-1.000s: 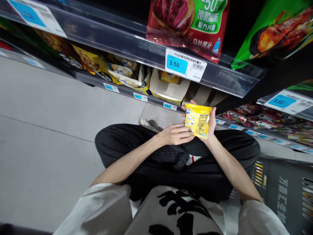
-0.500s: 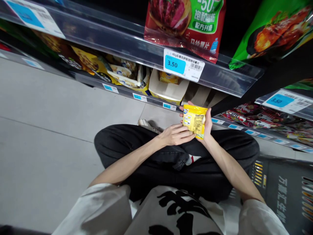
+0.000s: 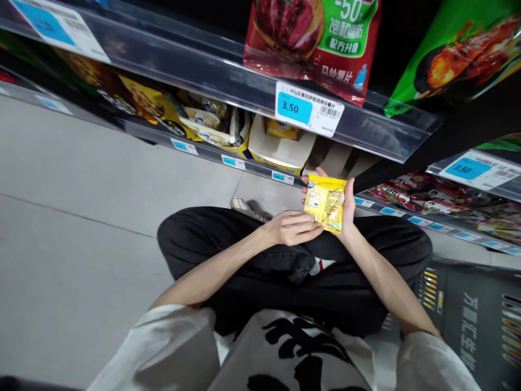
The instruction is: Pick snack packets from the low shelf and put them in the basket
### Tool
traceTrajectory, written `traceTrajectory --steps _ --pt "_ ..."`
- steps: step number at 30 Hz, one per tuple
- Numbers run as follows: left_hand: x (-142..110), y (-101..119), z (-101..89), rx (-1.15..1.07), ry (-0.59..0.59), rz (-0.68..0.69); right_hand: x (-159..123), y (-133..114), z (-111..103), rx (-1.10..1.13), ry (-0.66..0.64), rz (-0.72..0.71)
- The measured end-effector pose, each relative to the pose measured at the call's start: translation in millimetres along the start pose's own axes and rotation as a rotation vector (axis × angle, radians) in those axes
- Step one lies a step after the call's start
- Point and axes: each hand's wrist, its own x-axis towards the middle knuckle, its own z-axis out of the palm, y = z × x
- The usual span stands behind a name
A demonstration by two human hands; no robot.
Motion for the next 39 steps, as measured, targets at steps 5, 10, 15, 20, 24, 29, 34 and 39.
traceTrajectory --steps 5,10,15,20,24,29,34,39 --pt "-0.1 1.3 2.6 -0.002 0.017 -0.002 -0.5 0.2 2.1 -0.025 0.008 0.002" --pt "-2.9 2.1 5.4 0.0 -0.004 0.014 -0.4 0.1 2.0 -0.038 0.01 0.014" --pt "-4.1 2.1 7.3 0.007 -0.009 0.023 -0.2 -0.8 1.6 -0.038 0.014 0.003" --pt "-5.3 2.1 9.0 -0.039 0.02 0.003 0.0 -1.0 1.2 -0.034 0.0 -0.005" --pt "-9.2 2.4 12.1 -0.07 0.003 -0.017 0.7 0.0 1.0 -0.047 -0.006 0.011" --pt "-11.8 2.9 13.3 -0.048 -0.016 -0.017 1.1 1.0 -0.8 -0.047 -0.014 0.014" --pt "-8.9 2.5 11.5 0.007 -0.034 0.013 1.1 1.7 -4.3 -0.051 -0.029 0.016" --pt "-5.6 2.0 11.1 -0.002 -0.008 0.009 2.0 2.3 -6.5 -0.046 -0.026 0.01"
